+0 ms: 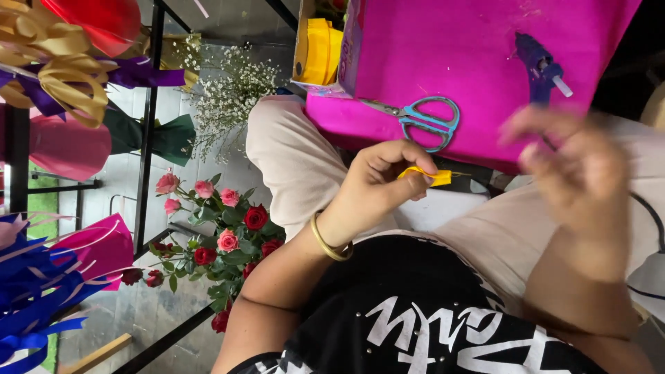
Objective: Cutting yellow ribbon into small sections and folding them into petal shapes, then securing the folds with a hot glue gun.
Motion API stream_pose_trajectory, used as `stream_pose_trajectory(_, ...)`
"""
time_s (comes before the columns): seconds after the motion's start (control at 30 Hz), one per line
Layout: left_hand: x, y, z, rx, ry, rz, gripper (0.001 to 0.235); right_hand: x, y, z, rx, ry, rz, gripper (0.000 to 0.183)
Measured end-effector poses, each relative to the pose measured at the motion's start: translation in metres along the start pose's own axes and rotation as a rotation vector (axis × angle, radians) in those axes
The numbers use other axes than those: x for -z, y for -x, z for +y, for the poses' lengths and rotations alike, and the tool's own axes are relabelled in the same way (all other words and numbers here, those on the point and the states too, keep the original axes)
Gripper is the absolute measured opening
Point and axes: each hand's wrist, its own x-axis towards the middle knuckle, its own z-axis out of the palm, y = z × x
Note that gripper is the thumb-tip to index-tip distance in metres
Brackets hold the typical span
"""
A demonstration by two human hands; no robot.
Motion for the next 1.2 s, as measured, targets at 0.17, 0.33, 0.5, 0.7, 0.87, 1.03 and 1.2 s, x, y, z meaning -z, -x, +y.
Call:
stream_pose_trajectory(0.17, -0.007, 0.002, 0.005, -0.047, -0.239, -0.027, 0.013, -0.030, 0.012, 0.011, -0.348, -0.321, -0.175, 0.033)
stream_pose_trajectory(0.33, -0.013, 0.002, 0.007, -0.096, -0.368, -0.029, 0.018, -0.033, 0.011, 0.015, -0.413, -0.295, -0.201, 0.017)
stream_pose_trajectory(0.5, -0.016, 0.001, 0.010, -0.029, -0.301, -0.042, 0.012, -0.033, 0.006, 0.007, -0.444, -0.210, -0.234, 0.010)
stream_pose_trajectory(0.7, -0.013, 0.002, 0.008, 0.022, -0.221, -0.046, 0.010, -0.033, 0.005, 0.008, -0.426, -0.178, -0.239, 0.016)
stream_pose_trajectory(0.87, -0.013, 0.004, 0.007, 0.054, -0.125, -0.030, 0.029, -0.034, 0.009, 0.014, -0.376, -0.248, -0.211, 0.016)
stream_pose_trajectory(1.03, -0.015, 0.005, 0.008, 0.090, -0.097, 0.009, 0.039, -0.037, 0.009, 0.011, -0.361, -0.260, -0.191, 0.017)
stream_pose_trajectory(1.2, -0.018, 0.008, 0.008, 0.037, -0.197, 0.068, 0.022, -0.039, 0.009, 0.010, -0.342, -0.238, -0.182, 0.017)
